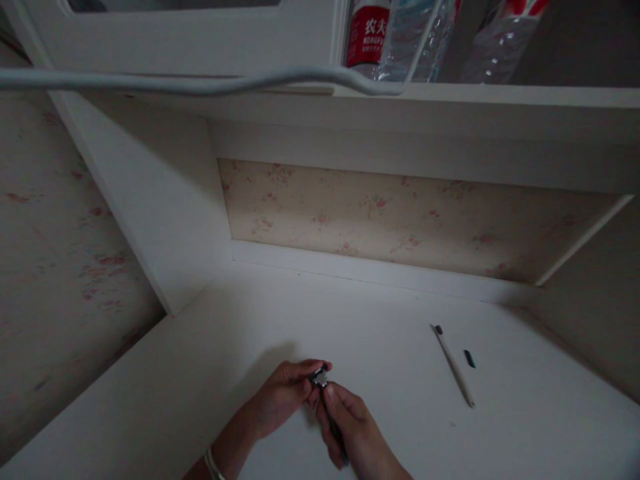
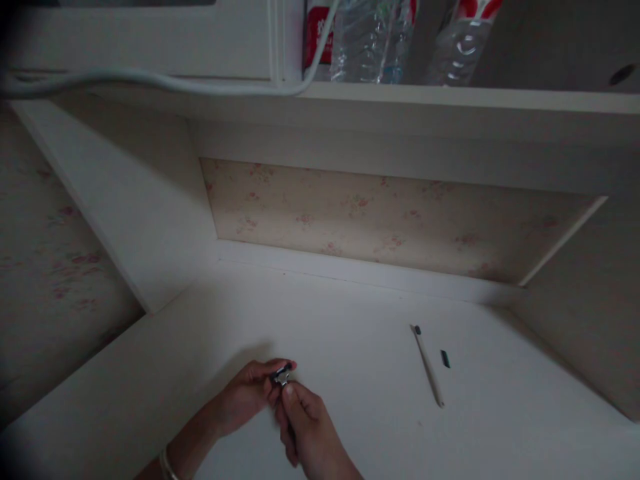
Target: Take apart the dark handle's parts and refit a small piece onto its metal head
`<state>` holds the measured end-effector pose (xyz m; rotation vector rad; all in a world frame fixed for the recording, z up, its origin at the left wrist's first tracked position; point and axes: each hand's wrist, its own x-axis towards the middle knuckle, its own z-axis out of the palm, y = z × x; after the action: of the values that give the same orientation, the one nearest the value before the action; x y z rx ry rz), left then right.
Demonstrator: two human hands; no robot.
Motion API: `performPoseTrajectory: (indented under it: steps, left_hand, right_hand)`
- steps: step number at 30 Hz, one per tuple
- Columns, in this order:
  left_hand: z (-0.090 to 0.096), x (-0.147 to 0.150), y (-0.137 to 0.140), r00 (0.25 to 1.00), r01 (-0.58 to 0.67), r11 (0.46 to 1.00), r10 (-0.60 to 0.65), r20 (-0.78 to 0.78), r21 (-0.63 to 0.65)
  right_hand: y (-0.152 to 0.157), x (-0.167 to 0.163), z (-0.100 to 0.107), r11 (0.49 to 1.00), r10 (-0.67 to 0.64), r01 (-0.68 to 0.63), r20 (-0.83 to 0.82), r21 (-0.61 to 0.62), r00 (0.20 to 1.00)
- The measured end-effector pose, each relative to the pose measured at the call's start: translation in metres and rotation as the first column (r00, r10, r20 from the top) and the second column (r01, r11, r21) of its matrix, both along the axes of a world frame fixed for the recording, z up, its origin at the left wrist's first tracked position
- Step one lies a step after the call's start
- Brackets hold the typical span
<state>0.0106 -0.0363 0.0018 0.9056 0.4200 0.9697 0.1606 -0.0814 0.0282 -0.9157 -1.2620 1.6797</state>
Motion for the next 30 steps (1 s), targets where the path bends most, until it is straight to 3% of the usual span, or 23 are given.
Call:
performPoseTrajectory:
  steps: [5,10,25,30]
  left_hand:
    - [-0.003,0.000,0.001,0.999,-0.050,0.999,0.050,0.004,-0.009]
    - [-0.004,0.000,0.002,0.996,-0.087,0.996,0.087,0.016,0.008]
    - [-0.004,0.002,0.003,0.994,-0.071,0.996,0.075,0.078,-0.054]
    - [-0.002,0.003,0.002,0.994,-0.061,0.997,0.065,0.090,-0.046]
  right_hand:
    - [0.003,0.000,-0.005,0.995,-0.035,0.029,0.061,0.097,0.997]
    - [0.005,0.001,-0.011,0.999,0.006,-0.006,0.009,0.042,1.000]
    - [-0.002,-0.001,0.006,0.996,-0.086,0.085,-0.084,-0.012,0.993]
    - [-0.001,0.000,0.002,0.994,-0.105,0.103,-0.096,-0.027,0.990]
